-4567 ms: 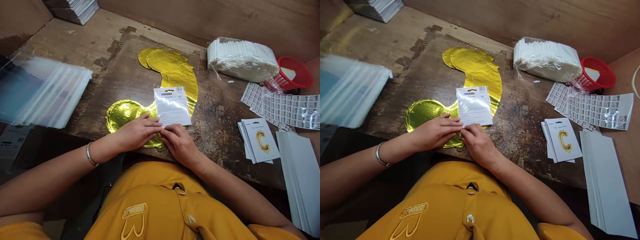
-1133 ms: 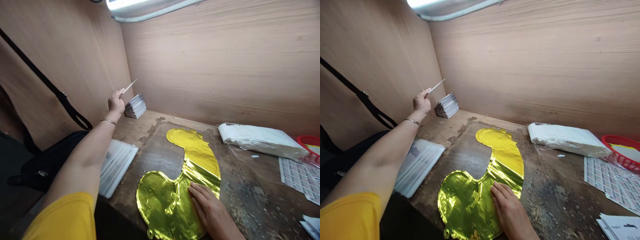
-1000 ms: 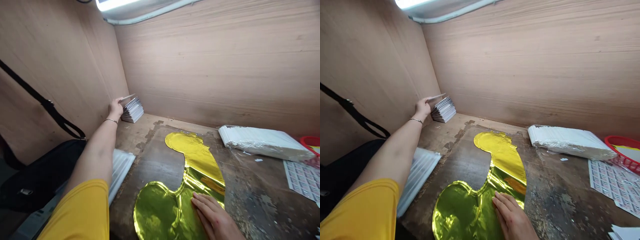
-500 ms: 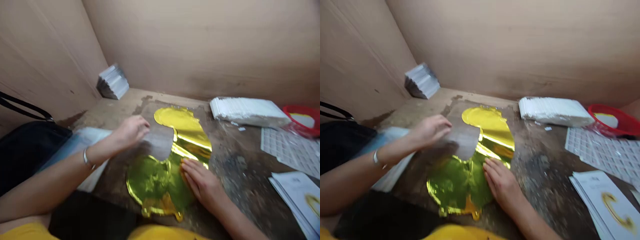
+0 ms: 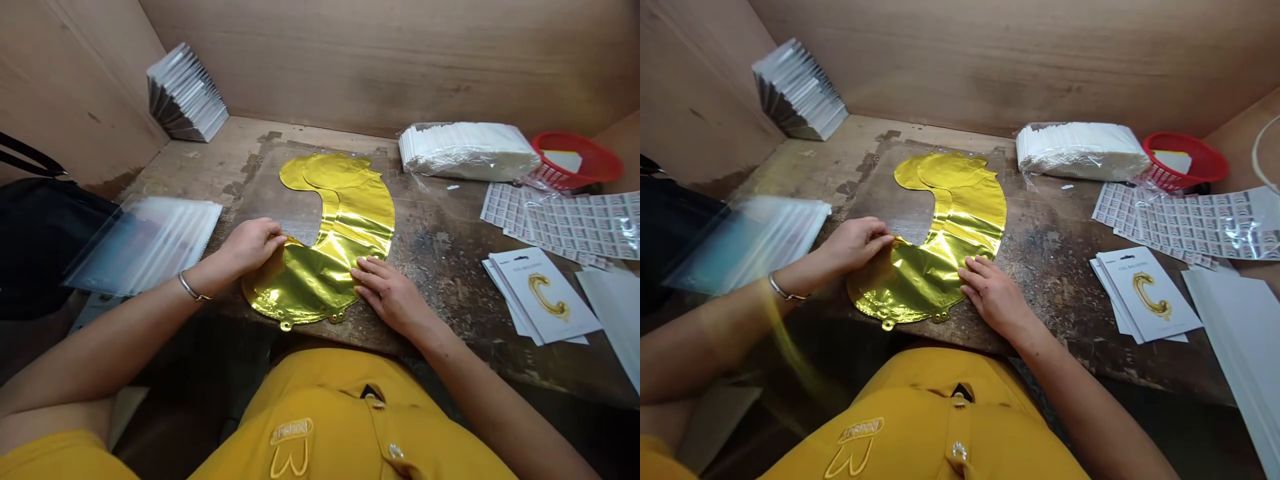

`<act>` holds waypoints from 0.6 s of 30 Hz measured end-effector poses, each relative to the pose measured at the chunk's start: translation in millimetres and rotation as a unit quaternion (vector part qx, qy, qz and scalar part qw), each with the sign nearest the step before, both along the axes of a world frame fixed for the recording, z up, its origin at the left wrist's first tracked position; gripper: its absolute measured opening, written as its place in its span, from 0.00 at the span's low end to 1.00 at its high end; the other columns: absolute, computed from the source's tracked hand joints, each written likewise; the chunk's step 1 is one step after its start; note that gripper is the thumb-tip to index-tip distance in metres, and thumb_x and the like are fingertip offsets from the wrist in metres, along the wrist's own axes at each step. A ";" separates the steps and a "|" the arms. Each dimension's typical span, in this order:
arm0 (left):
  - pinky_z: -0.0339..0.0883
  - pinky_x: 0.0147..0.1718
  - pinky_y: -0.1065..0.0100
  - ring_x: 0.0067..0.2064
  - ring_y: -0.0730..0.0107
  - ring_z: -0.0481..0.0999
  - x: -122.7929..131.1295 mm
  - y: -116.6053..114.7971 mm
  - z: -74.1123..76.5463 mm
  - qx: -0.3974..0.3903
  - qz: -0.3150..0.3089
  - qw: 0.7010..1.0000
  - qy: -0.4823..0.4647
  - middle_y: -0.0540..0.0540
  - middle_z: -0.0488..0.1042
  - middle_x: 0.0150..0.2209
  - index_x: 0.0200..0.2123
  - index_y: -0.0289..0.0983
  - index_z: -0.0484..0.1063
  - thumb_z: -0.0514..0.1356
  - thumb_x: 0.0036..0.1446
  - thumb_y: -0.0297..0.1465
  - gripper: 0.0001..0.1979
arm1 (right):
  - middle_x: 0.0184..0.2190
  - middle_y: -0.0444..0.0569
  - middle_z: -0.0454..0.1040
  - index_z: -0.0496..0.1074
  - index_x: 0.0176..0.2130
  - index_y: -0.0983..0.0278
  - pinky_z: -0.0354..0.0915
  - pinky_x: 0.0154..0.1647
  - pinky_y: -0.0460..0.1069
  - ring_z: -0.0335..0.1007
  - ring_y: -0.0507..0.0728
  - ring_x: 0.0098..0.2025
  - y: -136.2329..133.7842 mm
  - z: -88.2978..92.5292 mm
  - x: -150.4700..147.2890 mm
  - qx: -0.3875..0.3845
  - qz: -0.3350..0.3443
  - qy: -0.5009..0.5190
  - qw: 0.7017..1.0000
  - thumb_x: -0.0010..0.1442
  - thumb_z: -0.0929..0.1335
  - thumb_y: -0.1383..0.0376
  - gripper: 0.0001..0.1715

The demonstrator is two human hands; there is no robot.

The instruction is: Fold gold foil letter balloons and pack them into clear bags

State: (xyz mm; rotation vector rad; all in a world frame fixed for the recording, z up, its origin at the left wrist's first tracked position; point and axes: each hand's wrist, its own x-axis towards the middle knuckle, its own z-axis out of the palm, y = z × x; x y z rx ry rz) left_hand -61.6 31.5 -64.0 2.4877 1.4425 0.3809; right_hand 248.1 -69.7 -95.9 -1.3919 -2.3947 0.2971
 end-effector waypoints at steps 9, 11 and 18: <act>0.60 0.24 0.73 0.23 0.74 0.65 45.7 -28.4 43.7 -0.291 0.164 0.835 -0.437 0.51 0.67 0.22 0.26 0.36 0.65 0.59 0.55 0.40 0.13 | 0.64 0.63 0.62 0.54 0.67 0.65 0.58 0.64 0.67 0.56 0.71 0.66 -12.4 56.6 -0.3 0.153 -0.012 0.083 0.985 0.54 0.71 0.44 0.53; 0.64 0.26 0.73 0.25 0.74 0.68 57.6 -33.2 38.9 -0.382 0.190 0.746 -0.512 0.50 0.70 0.24 0.27 0.36 0.66 0.62 0.51 0.40 0.13 | 0.62 0.65 0.63 0.52 0.68 0.66 0.59 0.63 0.67 0.57 0.71 0.65 -14.9 58.4 -5.6 0.158 0.037 0.093 0.982 0.51 0.72 0.42 0.58; 0.58 0.19 0.77 0.21 0.77 0.63 53.4 -52.2 20.1 -0.392 0.188 0.809 -0.396 0.53 0.66 0.21 0.24 0.36 0.65 0.66 0.46 0.46 0.20 | 0.57 0.57 0.70 0.60 0.64 0.61 0.67 0.57 0.60 0.69 0.63 0.57 -7.3 46.6 1.1 0.112 -0.095 0.238 0.960 0.57 0.73 0.57 0.40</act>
